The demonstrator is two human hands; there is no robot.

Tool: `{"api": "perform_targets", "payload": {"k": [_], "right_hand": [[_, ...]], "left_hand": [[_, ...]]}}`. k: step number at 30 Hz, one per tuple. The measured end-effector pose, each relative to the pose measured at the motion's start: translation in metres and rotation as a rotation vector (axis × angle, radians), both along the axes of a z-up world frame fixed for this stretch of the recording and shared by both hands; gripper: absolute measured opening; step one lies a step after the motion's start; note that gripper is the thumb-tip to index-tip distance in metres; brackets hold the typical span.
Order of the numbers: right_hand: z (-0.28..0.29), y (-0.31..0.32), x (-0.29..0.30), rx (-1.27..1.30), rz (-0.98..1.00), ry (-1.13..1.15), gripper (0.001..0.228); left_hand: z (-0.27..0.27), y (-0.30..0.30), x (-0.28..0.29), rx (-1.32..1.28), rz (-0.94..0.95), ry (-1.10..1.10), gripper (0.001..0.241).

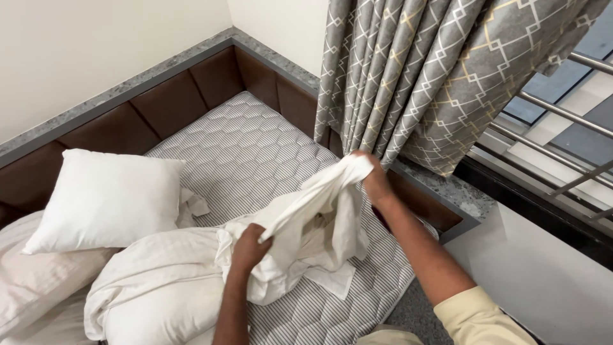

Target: The person puts a pillow into a pillowcase on a bed. They first unfold a white pillowcase, then insert a pillow into it, and finally adjust the pillowcase to fit the pillow.

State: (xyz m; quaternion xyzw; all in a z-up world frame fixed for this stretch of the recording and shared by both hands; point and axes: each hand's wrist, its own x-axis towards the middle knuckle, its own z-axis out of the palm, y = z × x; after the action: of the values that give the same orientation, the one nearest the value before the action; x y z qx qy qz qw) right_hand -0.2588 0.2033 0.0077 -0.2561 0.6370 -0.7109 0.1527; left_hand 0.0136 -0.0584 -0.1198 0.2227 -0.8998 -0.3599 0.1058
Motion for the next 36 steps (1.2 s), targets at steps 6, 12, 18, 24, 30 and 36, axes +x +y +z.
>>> {"api": "perform_targets", "payload": {"k": [6,12,18,24,30,36], "right_hand": [[0.038,0.005,0.021,-0.036,0.312,0.398,0.032],[0.004,-0.042,0.102,0.702,0.450,0.004,0.060],[-0.097,-0.049,0.091,0.560,0.552,0.163,0.059],[-0.045,-0.027,-0.005,0.299,0.099,0.043,0.024],[0.077,-0.001,0.023,-0.012,0.296,0.372,0.019],[-0.038,-0.024,0.081,0.482,0.598,0.197,0.034]], "left_hand": [[-0.029,-0.020,-0.002,0.303,0.298,0.103,0.030],[0.046,0.037,-0.036,0.722,0.287,0.193,0.052],[0.107,0.054,-0.029,0.746,-0.183,0.237,0.066],[0.136,0.060,-0.002,0.390,-0.226,0.003,0.076],[0.034,0.038,-0.012,0.366,-0.131,-0.059,0.039],[0.090,0.061,-0.040,0.611,-0.386,0.249,0.037]]}}
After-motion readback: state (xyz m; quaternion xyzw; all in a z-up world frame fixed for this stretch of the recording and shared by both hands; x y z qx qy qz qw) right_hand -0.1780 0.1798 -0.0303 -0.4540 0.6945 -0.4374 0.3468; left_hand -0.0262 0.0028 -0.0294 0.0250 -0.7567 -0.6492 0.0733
